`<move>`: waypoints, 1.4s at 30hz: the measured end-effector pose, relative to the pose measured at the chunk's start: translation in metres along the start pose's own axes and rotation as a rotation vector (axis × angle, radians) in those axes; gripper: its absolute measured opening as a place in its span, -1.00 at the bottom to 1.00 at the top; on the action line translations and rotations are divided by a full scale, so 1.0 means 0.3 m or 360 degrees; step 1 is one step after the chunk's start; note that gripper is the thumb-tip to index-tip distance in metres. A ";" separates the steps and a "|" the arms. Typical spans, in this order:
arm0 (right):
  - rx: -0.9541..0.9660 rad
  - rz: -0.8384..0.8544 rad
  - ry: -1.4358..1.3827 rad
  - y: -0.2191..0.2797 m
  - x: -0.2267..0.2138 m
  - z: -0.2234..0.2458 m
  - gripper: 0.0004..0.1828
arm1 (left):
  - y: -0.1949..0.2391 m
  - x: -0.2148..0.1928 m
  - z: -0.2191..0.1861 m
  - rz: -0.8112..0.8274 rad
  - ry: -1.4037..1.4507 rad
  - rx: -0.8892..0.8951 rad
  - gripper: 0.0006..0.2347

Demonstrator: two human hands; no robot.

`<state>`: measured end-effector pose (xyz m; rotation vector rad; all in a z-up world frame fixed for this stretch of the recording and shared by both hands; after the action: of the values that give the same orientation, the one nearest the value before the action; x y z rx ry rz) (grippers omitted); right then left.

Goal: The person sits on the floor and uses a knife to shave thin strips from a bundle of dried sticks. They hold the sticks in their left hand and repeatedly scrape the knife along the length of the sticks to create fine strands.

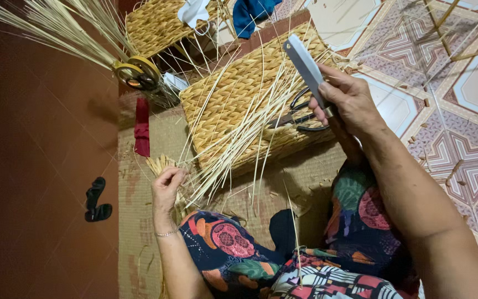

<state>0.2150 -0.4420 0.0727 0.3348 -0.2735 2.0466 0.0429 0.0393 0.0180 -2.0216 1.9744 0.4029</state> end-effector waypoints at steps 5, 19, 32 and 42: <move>0.0049 -0.0104 -0.0058 0.026 -0.014 0.027 -0.41 | -0.004 0.015 -0.032 -0.0043 -0.0072 -0.0029 -0.94; 0.0242 0.0538 -0.0823 -0.006 0.197 -0.078 -0.27 | -0.170 0.472 -0.458 0.0357 -0.0233 0.0057 -0.65; 0.0521 0.0336 -0.0177 -0.047 0.179 -0.157 -0.26 | -0.445 0.437 -0.466 -0.0352 -0.0718 0.0500 -0.90; 0.0687 0.0240 0.1153 -0.342 0.323 -0.560 -0.40 | -0.470 0.394 -0.432 -0.0324 -0.0087 0.0303 -0.92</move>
<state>0.2405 -0.2587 -0.0455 -0.1887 0.6064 2.2192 0.1865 -0.1172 0.0922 -2.0404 1.6849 0.2129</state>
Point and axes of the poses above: each hand's wrist, its own y-axis away from the middle knuckle, its own x-axis out of the palm, z = x × y, the point moved 8 cm from there along -y, towards the middle knuckle, and after that the axes turned 11 degrees about z, right-handed, at the moved point
